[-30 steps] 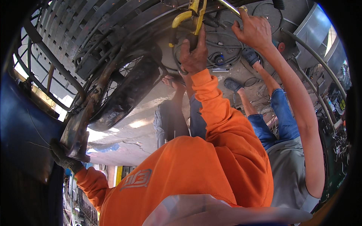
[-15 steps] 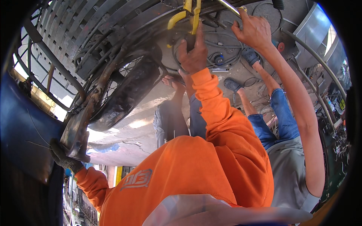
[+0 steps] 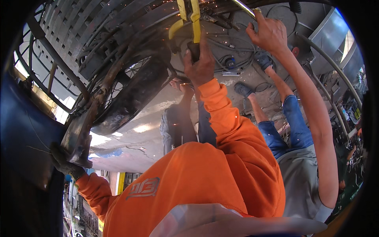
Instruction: The person welds a curved metal frame using a handheld welding torch, producing bright sparks. A second person assists by holding the frame steady. The welder moves along the seam, then pauses to reposition the torch and continue welding.
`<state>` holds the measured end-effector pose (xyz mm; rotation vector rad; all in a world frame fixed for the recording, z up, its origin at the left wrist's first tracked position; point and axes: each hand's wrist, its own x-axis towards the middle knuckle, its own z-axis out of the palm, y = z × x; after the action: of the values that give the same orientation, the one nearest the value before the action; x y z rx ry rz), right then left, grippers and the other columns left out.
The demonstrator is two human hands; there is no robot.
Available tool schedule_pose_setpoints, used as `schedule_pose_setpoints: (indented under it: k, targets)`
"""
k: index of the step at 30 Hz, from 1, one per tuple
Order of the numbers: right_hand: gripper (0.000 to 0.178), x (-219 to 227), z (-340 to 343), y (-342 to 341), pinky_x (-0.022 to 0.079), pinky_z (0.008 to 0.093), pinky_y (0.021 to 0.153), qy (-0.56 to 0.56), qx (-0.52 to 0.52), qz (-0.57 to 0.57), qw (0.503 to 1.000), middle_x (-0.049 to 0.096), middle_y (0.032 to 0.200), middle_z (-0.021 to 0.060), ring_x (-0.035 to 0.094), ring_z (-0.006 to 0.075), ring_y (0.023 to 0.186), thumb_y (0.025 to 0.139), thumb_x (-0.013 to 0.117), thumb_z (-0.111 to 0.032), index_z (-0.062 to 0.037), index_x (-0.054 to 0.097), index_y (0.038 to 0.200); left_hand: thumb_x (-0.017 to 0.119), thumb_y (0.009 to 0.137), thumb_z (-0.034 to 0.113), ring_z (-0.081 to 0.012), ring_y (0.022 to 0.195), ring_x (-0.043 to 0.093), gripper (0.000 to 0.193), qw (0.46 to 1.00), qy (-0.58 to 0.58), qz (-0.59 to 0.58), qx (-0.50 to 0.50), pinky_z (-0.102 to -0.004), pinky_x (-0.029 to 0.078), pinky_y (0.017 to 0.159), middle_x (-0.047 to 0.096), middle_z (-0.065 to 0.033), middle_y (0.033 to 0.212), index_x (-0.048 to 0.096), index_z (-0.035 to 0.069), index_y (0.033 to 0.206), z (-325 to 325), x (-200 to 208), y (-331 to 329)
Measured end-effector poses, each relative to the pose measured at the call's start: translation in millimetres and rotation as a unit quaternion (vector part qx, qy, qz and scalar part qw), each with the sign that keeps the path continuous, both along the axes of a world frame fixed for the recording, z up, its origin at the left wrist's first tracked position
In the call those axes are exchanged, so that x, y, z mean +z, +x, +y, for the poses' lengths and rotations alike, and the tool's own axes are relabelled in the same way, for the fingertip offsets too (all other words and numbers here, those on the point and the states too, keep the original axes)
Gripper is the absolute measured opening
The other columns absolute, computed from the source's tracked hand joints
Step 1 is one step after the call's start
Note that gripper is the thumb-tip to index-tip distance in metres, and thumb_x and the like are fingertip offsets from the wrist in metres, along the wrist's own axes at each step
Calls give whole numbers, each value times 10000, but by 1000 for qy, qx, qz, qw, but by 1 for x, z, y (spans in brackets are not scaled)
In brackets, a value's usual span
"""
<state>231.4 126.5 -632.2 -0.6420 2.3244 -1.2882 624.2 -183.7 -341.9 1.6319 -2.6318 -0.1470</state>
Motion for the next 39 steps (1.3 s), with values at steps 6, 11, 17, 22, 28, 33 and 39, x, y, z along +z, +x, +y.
schedule_pose_setpoints:
  k: [6,11,17,22,28,33,39]
  targets:
    - [767,-3,-3,-18,483,452,1062,-11,-19,-58,998,520,1401,365,573,489,1261,857,642,-110,108,332,1523,783,868,517,-327,1113,660,724,986,30,94,138,-398,565,931,636,-193,1241,620,-37,1304,9,-3,-20]
    - [774,-2,-3,-19,476,457,1070,13,-14,-99,995,514,1418,361,565,484,1276,853,645,-125,96,334,1526,819,811,539,-319,1091,658,763,982,42,98,157,-391,559,915,639,-187,1229,633,-31,1283,8,0,-30]
    - [787,-6,-4,-13,498,447,1037,5,-27,-88,996,539,1392,341,589,472,1246,855,645,-129,75,319,1541,628,1015,348,-257,1136,631,496,954,44,188,230,-342,501,970,645,-139,1262,633,-62,1293,9,-3,-27]
    - [790,-8,-5,-16,504,454,1026,18,-24,-91,995,534,1397,347,595,475,1239,859,650,-132,77,315,1543,597,1031,327,-238,1179,615,478,960,56,189,200,-338,502,967,629,-145,1300,622,-59,1312,10,-4,-28]
    - [809,-6,-1,-16,521,449,998,-13,-39,-70,997,553,1374,347,626,465,1195,847,659,-133,98,307,1538,764,912,438,-273,1160,630,659,944,69,219,236,-357,541,959,631,-156,1262,590,-19,1353,11,-3,-29]
    - [776,-6,-5,-12,512,420,1016,-30,-73,-89,993,566,1354,345,627,442,1213,853,643,-127,121,330,1518,604,1023,326,-242,1132,634,457,972,36,132,193,-362,518,959,665,-140,1224,650,-56,1271,14,-4,-34]
    - [772,-5,-10,-12,546,407,922,-16,-65,-75,995,635,1250,309,689,404,1073,851,650,-127,111,343,1518,657,993,357,-250,1105,633,501,944,49,208,251,-363,538,921,661,-148,1177,640,-58,1274,13,-6,-34]
